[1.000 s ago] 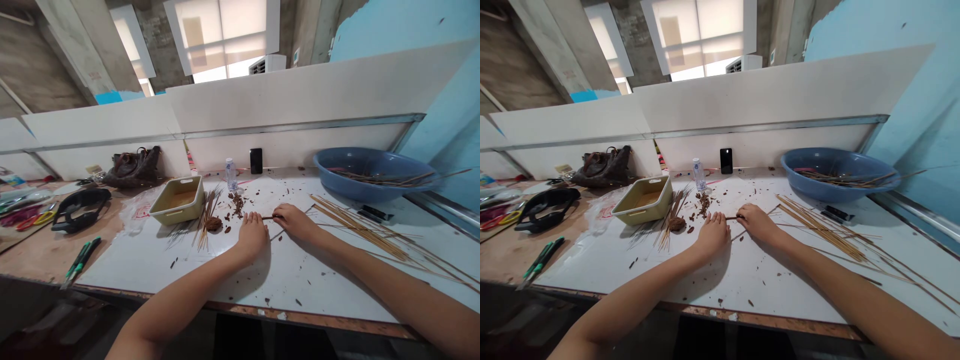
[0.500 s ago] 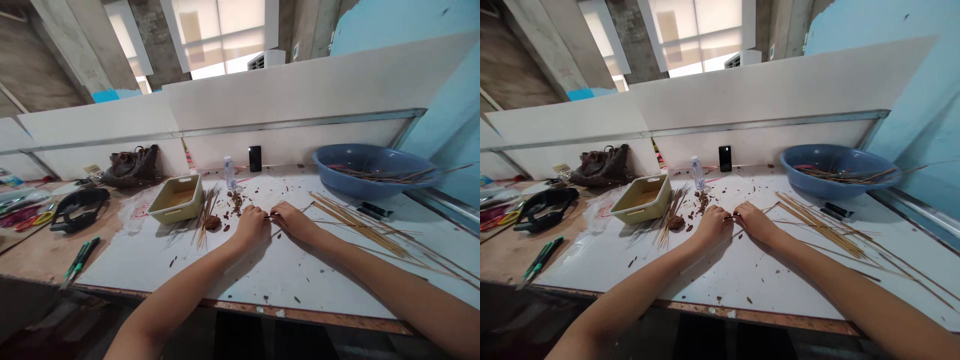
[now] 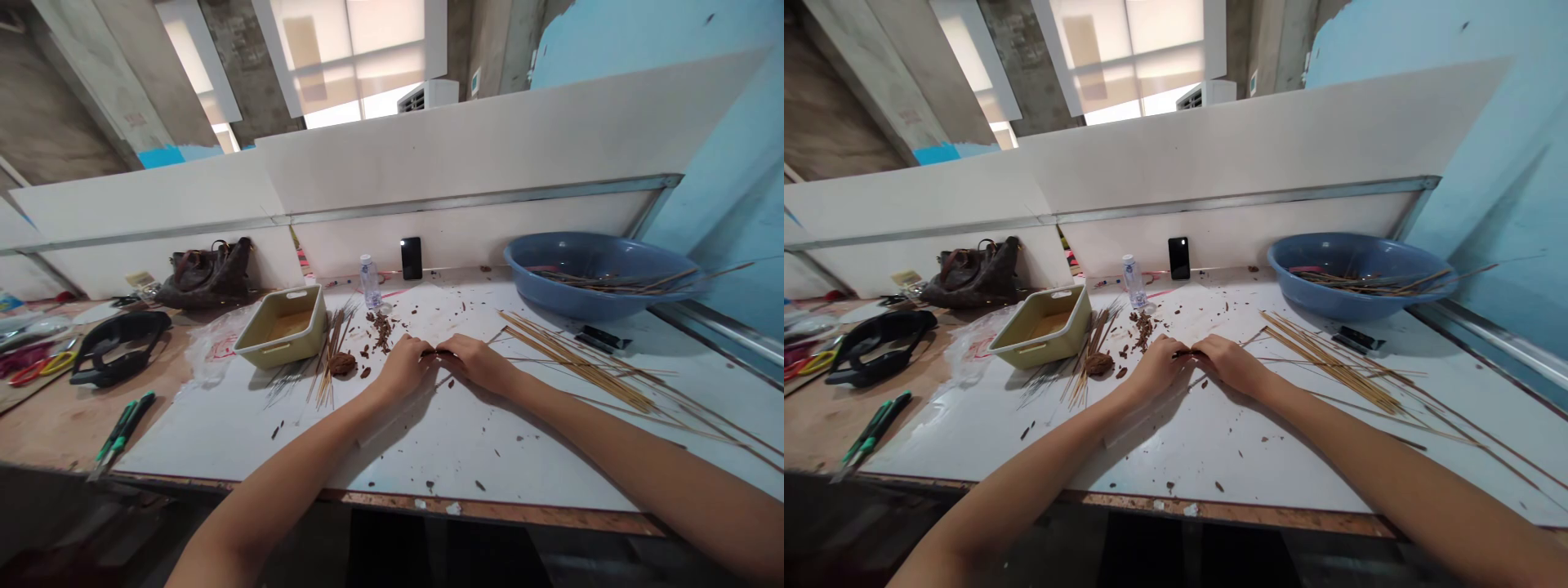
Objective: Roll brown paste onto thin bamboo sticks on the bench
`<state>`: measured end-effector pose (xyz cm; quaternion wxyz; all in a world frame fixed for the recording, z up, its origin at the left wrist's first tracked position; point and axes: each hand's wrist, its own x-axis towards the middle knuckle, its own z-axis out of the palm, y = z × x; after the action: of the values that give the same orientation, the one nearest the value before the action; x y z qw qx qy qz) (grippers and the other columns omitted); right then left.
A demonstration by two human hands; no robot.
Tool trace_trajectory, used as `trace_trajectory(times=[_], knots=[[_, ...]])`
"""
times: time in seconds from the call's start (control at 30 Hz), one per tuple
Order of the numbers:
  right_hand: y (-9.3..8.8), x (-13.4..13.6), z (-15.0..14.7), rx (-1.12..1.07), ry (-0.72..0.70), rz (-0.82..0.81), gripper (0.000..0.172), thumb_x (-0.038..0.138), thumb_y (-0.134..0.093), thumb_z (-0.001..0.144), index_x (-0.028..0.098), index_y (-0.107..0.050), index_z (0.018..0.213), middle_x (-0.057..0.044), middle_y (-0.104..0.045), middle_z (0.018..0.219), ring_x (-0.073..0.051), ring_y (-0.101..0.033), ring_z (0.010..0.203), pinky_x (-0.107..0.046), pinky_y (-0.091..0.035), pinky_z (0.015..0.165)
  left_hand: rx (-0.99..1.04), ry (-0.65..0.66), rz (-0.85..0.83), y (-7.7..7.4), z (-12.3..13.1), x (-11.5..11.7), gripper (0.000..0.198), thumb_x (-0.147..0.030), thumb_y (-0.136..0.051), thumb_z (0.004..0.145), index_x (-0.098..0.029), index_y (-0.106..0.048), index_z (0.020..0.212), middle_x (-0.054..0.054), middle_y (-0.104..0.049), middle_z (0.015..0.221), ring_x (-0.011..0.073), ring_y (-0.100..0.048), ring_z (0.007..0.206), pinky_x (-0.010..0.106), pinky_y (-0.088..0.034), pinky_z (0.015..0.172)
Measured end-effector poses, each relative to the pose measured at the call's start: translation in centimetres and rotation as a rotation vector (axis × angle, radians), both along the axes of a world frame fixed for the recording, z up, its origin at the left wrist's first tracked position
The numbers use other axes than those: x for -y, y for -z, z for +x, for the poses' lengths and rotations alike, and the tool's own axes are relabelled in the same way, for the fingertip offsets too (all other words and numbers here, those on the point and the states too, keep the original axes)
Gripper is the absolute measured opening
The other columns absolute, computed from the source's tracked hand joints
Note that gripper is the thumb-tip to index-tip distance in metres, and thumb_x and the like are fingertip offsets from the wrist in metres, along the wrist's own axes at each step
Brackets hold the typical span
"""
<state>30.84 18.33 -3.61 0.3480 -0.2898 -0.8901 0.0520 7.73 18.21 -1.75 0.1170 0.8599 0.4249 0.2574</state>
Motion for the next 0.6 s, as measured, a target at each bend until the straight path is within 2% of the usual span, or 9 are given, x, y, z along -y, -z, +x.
trace_trajectory(times=[0.2, 0.37, 0.6], knots=[[0.1, 0.1, 0.2, 0.051, -0.026, 0.090, 0.026, 0.034, -0.053, 0.118, 0.019, -0.074, 0.120, -0.012, -0.079, 0.103, -0.028, -0.074, 0.094, -0.045, -0.063, 0.085, 0.002, 0.014, -0.003, 0.1, 0.0, -0.1, 0.020, -0.017, -0.067, 0.103, -0.018, -0.087, 0.103, 0.009, -0.085, 0.098, 0.0284, -0.069, 0.096, 0.043, -0.054, 0.096], [-0.4, 0.2, 0.2, 0.071, -0.054, 0.093, 0.026, 0.031, -0.052, 0.117, 0.018, -0.074, 0.121, -0.012, -0.080, 0.104, -0.028, -0.073, 0.095, -0.046, -0.063, 0.085, 0.055, 0.047, -0.001, -0.4, 0.1, 0.1, 0.020, -0.017, -0.069, 0.102, -0.020, -0.088, 0.099, 0.009, -0.085, 0.098, 0.0291, -0.069, 0.097, 0.043, -0.055, 0.096], [-0.8, 0.1, 0.2, 0.088, -0.058, 0.077, 0.026, 0.032, -0.052, 0.117, 0.020, -0.074, 0.121, -0.012, -0.080, 0.103, -0.028, -0.073, 0.092, -0.045, -0.063, 0.085, 0.024, 0.013, -0.037, -0.4, -0.2, -0.2, 0.022, -0.019, -0.067, 0.103, -0.018, -0.088, 0.099, 0.010, -0.085, 0.097, 0.0289, -0.065, 0.095, 0.043, -0.053, 0.094]])
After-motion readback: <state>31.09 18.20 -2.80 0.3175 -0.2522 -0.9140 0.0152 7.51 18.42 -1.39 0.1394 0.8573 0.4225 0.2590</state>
